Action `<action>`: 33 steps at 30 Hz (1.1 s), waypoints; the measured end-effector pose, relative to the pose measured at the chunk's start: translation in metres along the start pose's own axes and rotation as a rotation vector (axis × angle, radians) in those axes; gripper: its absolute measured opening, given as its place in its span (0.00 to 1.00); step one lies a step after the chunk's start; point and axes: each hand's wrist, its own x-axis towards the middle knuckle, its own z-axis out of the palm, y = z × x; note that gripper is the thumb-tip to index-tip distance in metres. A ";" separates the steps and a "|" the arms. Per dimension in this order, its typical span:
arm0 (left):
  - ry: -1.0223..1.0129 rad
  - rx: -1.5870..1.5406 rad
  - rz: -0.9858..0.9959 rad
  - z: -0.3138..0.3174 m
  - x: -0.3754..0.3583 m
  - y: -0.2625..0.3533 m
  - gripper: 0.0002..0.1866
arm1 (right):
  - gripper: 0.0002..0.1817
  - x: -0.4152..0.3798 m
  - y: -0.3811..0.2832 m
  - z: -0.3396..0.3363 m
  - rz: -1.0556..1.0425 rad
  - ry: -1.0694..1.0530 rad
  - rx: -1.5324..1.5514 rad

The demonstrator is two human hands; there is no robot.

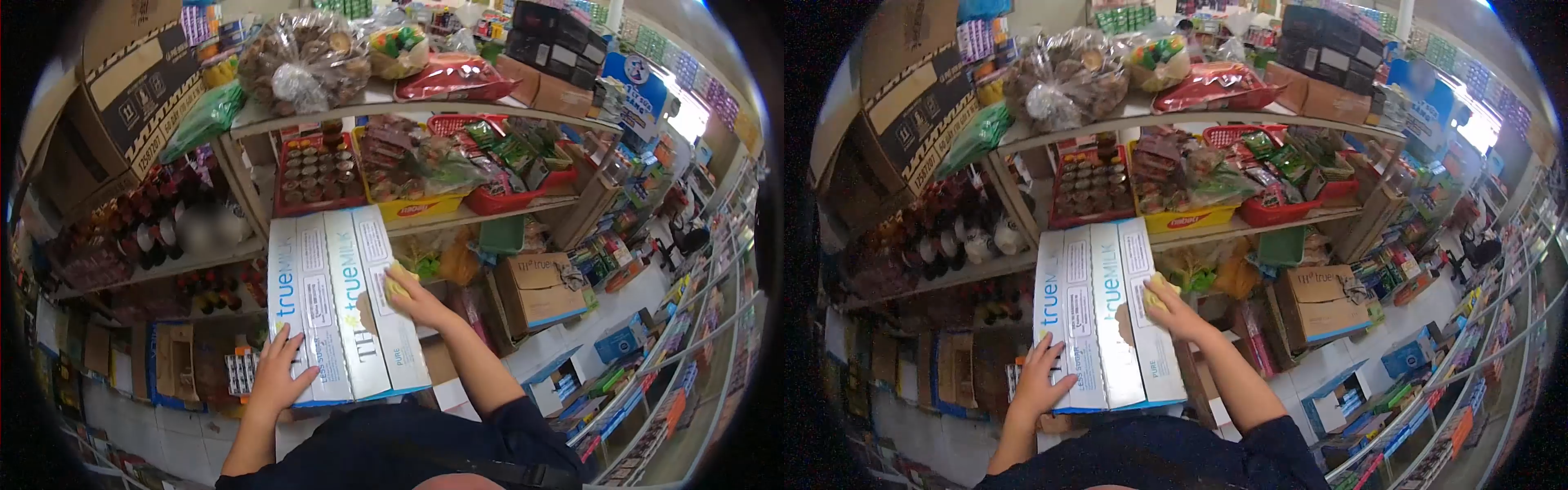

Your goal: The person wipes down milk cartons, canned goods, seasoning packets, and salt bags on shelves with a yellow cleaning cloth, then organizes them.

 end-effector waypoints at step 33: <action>0.057 0.061 0.010 0.005 -0.003 0.001 0.30 | 0.19 0.006 -0.012 0.001 -0.336 0.257 -0.376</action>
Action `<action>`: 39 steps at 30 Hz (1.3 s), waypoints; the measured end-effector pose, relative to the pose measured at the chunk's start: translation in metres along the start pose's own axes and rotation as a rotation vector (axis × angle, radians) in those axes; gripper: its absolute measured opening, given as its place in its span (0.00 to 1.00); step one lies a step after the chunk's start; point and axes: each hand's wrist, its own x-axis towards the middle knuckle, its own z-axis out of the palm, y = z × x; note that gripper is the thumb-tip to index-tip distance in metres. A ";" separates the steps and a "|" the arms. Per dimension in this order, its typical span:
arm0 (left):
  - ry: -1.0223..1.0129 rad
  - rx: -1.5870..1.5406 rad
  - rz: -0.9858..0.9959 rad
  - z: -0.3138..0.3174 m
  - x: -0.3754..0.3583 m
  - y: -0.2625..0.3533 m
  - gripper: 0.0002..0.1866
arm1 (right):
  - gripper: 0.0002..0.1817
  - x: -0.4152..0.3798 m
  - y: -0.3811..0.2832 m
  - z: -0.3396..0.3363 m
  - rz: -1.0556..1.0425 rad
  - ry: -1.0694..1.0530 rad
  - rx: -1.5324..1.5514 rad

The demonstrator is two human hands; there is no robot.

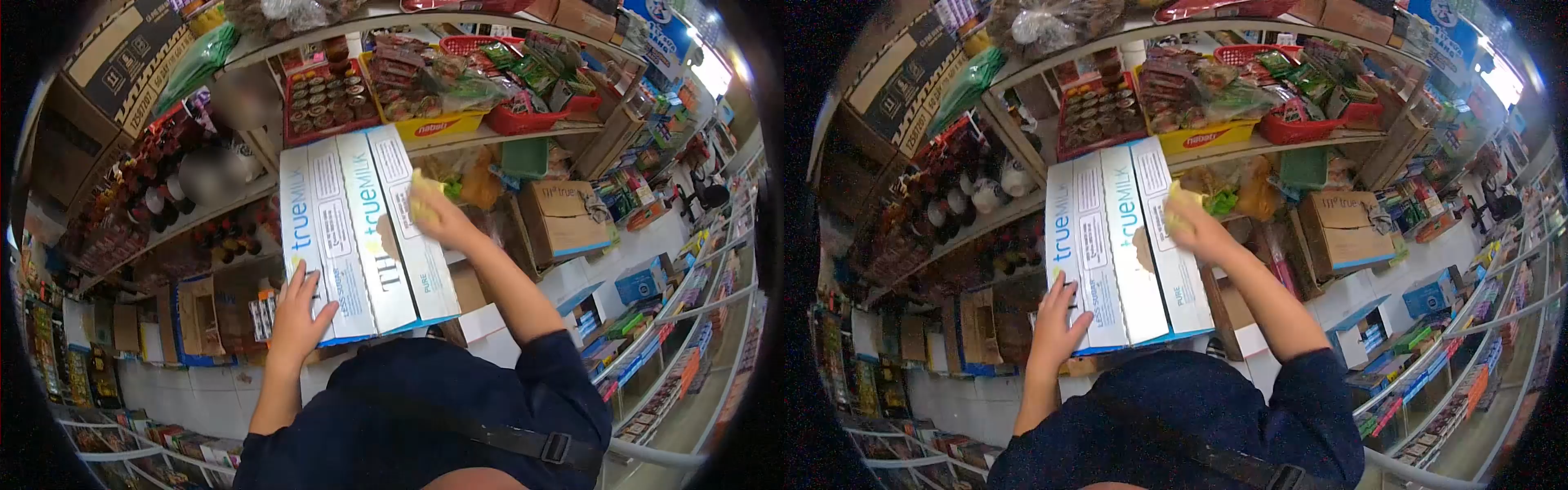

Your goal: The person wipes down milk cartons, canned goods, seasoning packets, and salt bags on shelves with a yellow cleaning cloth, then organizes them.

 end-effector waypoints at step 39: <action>0.047 -0.197 -0.097 0.004 0.003 -0.005 0.26 | 0.26 -0.047 0.033 0.049 0.959 0.003 1.100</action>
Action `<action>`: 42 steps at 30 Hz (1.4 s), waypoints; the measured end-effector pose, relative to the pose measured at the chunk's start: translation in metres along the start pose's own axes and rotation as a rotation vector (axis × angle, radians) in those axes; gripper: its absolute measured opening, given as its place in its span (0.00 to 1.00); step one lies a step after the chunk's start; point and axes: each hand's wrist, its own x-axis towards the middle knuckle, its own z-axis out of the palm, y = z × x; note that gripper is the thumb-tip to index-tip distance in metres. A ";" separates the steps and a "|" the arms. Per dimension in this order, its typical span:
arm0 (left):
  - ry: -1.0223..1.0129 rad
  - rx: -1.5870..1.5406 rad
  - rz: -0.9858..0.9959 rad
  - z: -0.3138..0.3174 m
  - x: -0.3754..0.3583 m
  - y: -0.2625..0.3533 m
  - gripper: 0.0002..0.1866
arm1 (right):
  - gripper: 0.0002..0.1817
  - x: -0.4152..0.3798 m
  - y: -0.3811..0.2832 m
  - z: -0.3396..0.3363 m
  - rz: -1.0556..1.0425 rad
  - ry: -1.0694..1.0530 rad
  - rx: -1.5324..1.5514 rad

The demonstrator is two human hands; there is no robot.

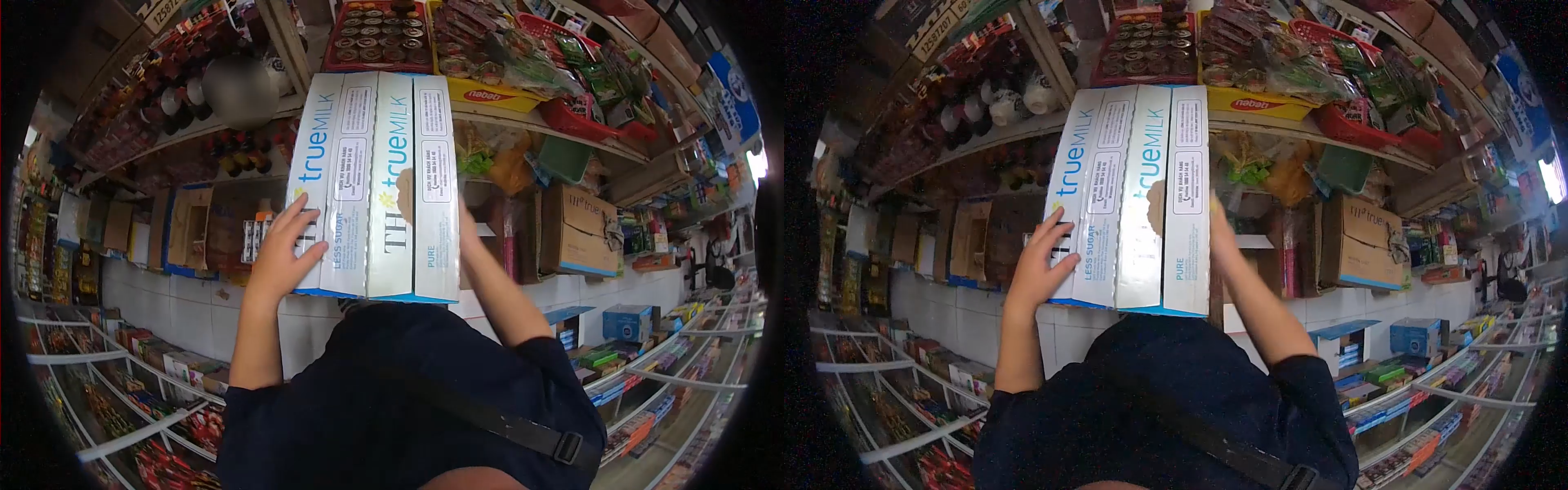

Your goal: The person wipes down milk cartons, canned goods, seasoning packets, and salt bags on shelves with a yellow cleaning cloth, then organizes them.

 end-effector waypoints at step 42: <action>-0.130 0.758 0.120 0.033 0.423 -0.092 0.15 | 0.21 0.213 -0.093 0.130 -0.951 0.279 -1.423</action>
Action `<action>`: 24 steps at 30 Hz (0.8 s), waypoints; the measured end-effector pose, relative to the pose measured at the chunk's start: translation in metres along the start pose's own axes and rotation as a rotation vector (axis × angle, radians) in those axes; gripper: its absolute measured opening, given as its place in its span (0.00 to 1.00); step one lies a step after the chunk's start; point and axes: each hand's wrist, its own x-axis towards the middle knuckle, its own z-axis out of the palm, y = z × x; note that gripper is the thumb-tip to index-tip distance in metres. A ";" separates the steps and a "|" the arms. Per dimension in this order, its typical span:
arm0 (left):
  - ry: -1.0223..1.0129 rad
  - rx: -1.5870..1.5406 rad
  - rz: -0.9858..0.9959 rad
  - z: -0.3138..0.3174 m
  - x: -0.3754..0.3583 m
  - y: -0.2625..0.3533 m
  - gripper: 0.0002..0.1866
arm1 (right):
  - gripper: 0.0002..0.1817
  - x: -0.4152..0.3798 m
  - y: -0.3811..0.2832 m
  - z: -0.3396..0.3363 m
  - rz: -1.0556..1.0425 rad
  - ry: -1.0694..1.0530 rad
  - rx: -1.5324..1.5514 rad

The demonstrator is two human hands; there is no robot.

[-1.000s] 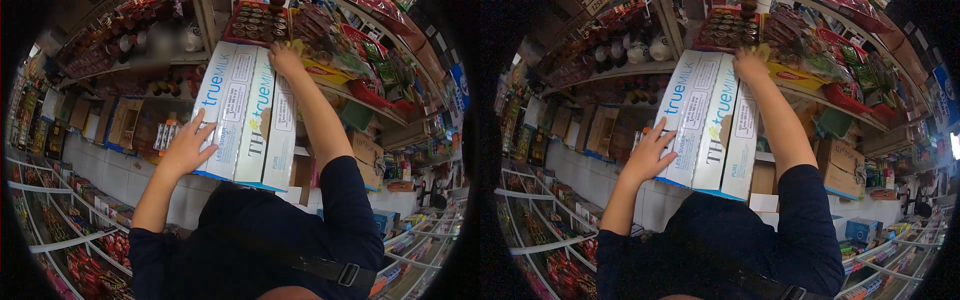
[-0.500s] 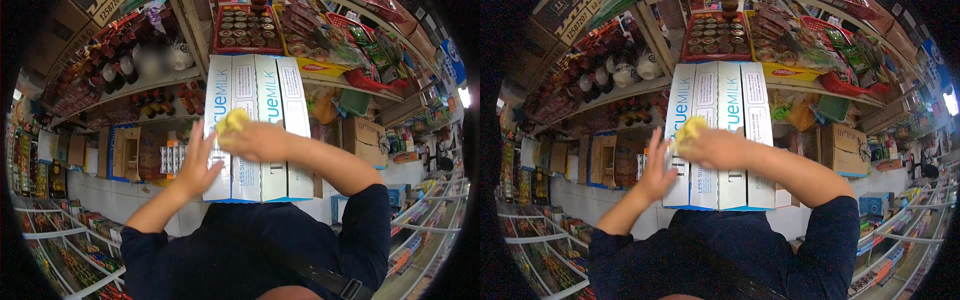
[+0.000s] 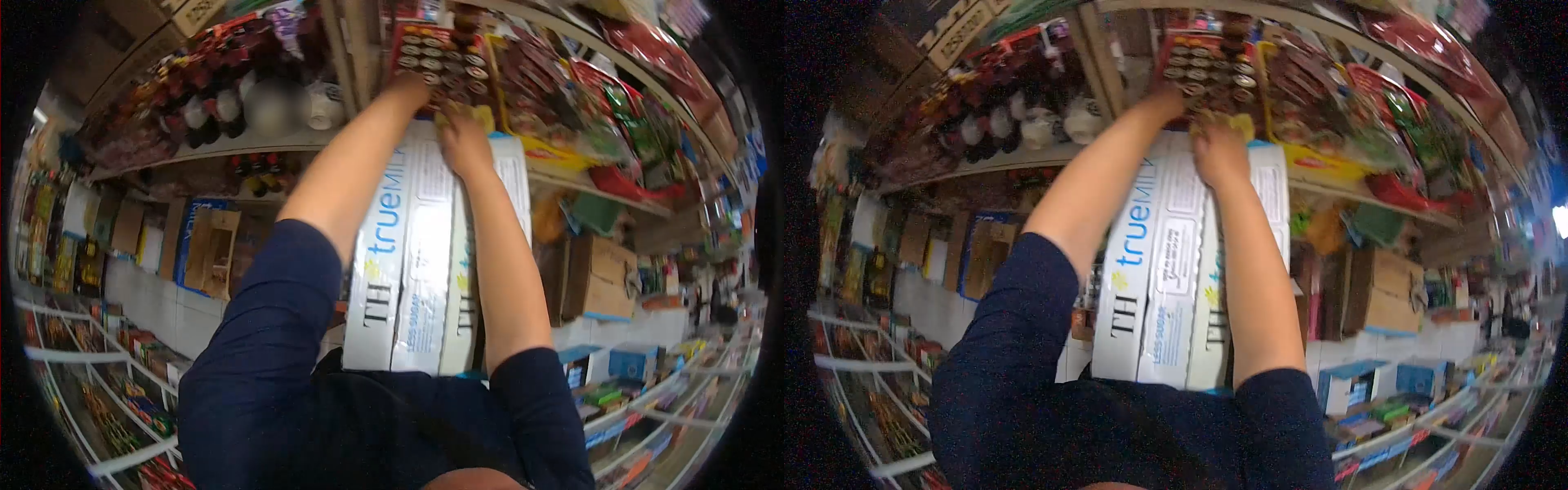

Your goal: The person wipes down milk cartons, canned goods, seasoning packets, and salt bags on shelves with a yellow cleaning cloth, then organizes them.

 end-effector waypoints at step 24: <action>0.549 -2.658 -0.175 -0.047 -0.073 0.071 0.12 | 0.17 -0.004 0.007 -0.038 0.271 0.166 0.527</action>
